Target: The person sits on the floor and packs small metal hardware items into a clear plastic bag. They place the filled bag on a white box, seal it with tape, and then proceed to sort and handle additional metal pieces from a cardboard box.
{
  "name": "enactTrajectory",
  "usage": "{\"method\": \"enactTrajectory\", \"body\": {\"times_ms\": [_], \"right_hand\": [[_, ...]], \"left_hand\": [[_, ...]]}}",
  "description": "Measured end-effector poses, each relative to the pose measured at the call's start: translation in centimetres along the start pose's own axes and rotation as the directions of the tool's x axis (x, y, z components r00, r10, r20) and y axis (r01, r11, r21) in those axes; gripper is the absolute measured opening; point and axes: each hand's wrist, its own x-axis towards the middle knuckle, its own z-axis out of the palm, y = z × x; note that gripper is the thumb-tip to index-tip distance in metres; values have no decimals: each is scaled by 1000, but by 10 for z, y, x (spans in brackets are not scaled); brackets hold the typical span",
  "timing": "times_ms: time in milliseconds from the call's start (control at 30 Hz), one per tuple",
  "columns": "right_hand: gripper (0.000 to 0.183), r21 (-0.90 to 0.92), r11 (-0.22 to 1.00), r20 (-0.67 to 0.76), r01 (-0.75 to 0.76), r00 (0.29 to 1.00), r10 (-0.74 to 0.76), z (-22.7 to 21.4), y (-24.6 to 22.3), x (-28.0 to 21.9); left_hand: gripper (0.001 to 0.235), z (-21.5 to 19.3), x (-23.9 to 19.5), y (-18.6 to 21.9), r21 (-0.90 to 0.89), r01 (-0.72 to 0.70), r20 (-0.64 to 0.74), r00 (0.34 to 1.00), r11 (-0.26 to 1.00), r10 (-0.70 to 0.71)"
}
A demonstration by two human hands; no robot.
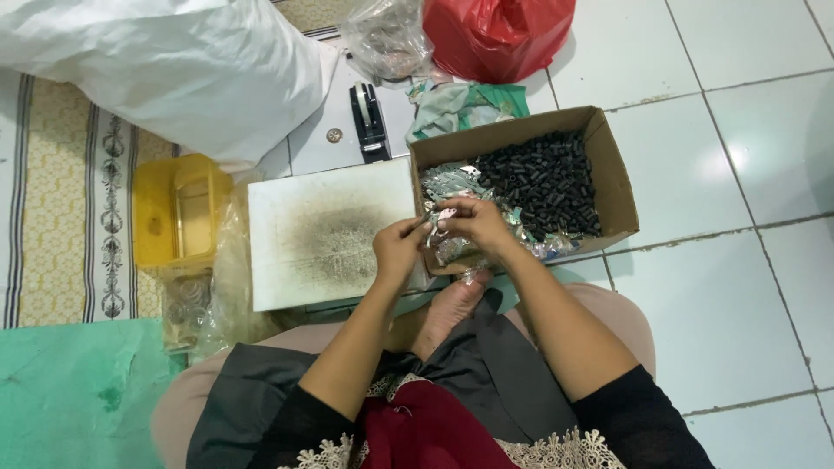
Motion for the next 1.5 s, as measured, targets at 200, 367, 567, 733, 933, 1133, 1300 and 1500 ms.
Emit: {"method": "enactTrajectory", "body": {"times_ms": [200, 367, 567, 733, 933, 1133, 1300, 1500], "right_hand": [[45, -48, 998, 2, -44, 999, 44, 43, 29, 0], [45, -134, 989, 65, -65, 995, 75, 93, 10, -12], [43, -195, 980, 39, -48, 998, 57, 129, 37, 21], [37, -371, 929, -3, 9, 1000, -11, 141, 50, 40], [28, -818, 492, 201, 298, 950, -241, 141, 29, 23], [33, -875, 325, 260, 358, 915, -308, 96, -17, 2], [25, -938, 311, 38, 152, 939, -341, 9, -21, 15], [21, -990, 136, 9, 46, 965, -261, -51, 47, 33]], "left_hand": [[31, -50, -38, 17, -112, 163, 7, 987, 980, -163], [35, -85, -40, 1, -25, 160, -25, 987, 987, -161], [32, -109, -20, -25, -107, 176, -118, 975, 979, -188], [30, -119, -13, -19, -53, 88, -173, 980, 995, -96], [26, -127, -16, -27, 483, -147, -214, 936, 863, 279], [23, -128, -33, -10, 653, -125, -278, 878, 747, 390], [21, -87, -19, -26, 624, -524, 19, 752, 579, 659], [17, 22, 0, -29, 589, -785, 462, 519, 189, 719]]}}
